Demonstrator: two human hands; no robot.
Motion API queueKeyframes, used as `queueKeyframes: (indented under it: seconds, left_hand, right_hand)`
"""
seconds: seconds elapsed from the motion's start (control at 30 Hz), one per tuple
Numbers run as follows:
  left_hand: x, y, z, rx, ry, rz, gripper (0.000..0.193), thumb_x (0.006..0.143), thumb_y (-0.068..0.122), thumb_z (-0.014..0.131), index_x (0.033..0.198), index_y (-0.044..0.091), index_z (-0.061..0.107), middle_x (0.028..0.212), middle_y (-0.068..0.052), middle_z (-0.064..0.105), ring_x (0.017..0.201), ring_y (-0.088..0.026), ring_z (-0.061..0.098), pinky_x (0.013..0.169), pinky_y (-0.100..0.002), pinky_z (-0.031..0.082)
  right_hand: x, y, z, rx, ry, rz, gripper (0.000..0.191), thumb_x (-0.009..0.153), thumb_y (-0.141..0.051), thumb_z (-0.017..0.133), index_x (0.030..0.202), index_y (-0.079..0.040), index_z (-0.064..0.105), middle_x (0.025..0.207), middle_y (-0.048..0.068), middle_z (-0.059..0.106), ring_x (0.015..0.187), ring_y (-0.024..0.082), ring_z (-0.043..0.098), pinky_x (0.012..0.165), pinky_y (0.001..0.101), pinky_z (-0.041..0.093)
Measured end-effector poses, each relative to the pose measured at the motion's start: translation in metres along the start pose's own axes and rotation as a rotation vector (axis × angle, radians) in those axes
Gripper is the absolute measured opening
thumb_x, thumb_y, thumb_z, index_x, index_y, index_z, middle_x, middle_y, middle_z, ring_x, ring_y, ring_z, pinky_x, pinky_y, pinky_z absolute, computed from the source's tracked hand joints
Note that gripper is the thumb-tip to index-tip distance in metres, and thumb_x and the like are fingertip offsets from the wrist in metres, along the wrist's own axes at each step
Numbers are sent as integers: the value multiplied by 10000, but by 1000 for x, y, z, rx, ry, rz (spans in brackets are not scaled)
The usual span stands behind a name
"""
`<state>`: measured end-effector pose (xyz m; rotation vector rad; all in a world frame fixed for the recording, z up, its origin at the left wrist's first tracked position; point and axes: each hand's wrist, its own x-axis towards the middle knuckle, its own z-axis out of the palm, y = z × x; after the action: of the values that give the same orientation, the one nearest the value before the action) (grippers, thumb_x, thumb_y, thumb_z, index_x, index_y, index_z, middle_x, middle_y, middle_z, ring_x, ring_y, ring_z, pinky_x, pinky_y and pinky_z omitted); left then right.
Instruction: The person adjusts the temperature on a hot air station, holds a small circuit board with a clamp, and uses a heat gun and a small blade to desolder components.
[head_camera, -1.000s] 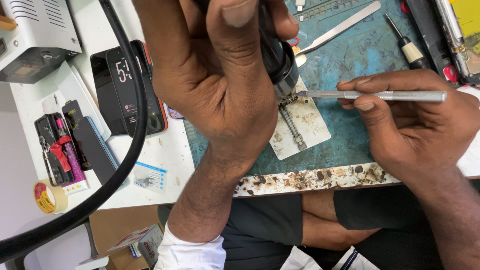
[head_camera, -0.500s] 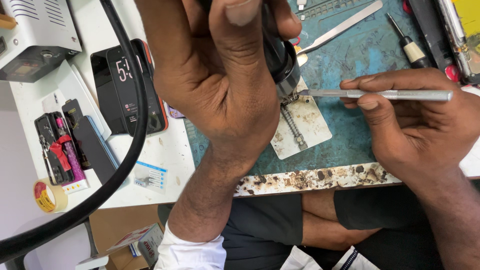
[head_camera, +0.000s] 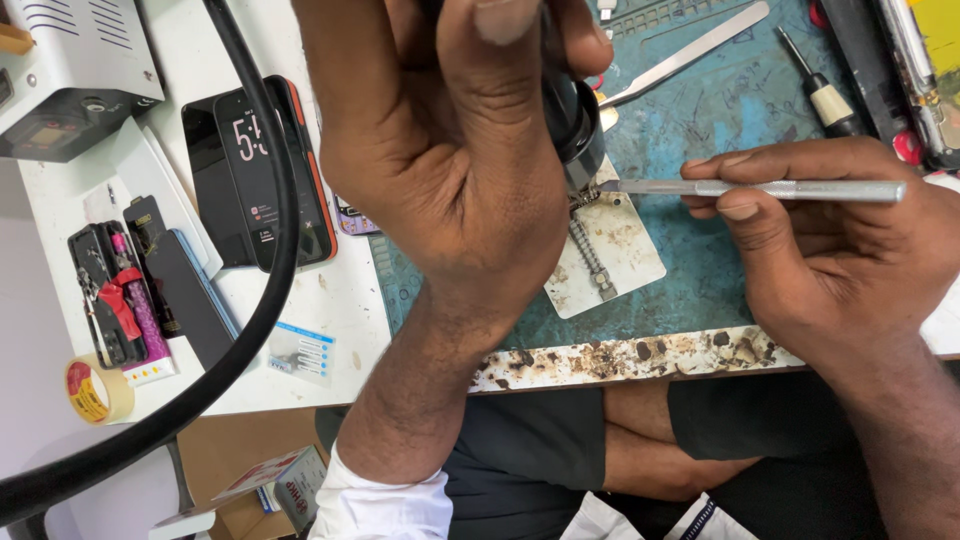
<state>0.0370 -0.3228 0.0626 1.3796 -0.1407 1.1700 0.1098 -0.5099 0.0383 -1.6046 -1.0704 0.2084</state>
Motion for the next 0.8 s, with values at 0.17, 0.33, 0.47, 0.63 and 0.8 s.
queueKeyframes:
  seconds: [0.17,0.33,0.47,0.63,0.8]
  left_hand:
    - [1,1,1,2,-4,3,154,1177,159,567,1318,114,610,920,-105,651,709,-185,690,658,-280,626]
    - [2,1,0,9,-2,8,159,1172,162,568,1313,109,618,915,-103,651,707,-184,690,656,-277,624]
    - [3,2,0,13,-1,14,163,1169,165,568,1309,105,625,911,-102,651,705,-182,690,654,-275,622]
    - [3,1,0,2,7,23,152,1165,158,571,1299,107,624,900,-107,656,696,-190,692,650,-284,621]
    - [2,0,-1,-2,5,15,146,1167,157,573,1299,113,616,899,-109,657,697,-190,692,651,-284,620]
  right_hand:
    - [0,1,-1,9,-1,-2,158,1070,-41,594,1126,97,538,1024,263,698,977,291,749,824,362,671]
    - [0,0,-1,3,-13,-9,152,1068,-35,594,1125,97,547,1027,266,699,985,295,749,836,372,673]
    - [0,-1,-1,8,-6,5,155,1070,-37,594,1131,97,546,1034,265,698,991,291,748,846,373,672]
    - [0,-1,0,24,3,5,160,1075,-43,596,1135,95,541,1032,260,699,992,288,748,846,369,670]
    - [0,0,0,-1,-5,-5,151,1072,-32,599,1134,95,547,1030,265,701,987,292,750,812,356,671]
